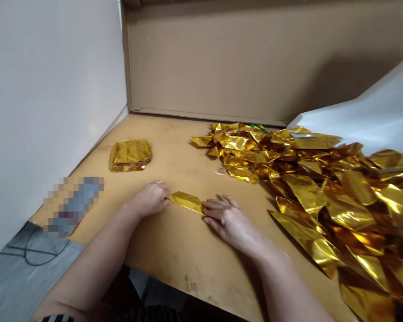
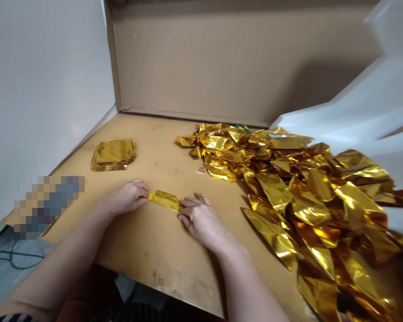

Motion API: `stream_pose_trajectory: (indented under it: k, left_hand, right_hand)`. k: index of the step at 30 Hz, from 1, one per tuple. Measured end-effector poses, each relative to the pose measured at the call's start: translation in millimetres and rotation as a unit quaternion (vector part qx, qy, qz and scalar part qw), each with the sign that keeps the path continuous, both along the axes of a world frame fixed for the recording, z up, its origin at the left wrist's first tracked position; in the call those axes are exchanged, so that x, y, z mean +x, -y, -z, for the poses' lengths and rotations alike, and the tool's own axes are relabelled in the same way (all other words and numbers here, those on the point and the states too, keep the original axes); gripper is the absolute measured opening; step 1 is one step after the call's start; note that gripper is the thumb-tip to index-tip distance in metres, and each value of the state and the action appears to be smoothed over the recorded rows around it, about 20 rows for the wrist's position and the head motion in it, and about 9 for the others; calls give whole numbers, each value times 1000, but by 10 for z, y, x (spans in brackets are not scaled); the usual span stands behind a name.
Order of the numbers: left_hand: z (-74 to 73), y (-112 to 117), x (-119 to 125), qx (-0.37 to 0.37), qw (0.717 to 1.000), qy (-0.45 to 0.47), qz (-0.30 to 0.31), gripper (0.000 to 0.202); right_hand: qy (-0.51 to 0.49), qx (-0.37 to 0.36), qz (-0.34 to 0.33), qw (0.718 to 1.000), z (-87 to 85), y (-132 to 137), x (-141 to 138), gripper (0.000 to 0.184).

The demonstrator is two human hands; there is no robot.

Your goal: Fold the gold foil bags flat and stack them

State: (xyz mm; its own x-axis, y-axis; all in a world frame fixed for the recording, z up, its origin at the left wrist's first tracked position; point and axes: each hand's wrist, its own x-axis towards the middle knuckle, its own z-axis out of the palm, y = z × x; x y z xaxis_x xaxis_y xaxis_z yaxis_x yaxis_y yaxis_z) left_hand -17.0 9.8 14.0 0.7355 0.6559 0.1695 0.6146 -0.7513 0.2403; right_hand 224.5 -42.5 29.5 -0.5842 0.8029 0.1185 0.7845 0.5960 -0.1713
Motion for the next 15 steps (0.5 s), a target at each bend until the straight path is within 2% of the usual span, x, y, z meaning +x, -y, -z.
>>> stream_pose_trajectory:
  k: [15]
  left_hand:
    - [1, 10, 27, 1, 1000, -16, -8, 15]
  right_hand:
    - [-30, 22, -15, 999, 33, -25, 41, 29]
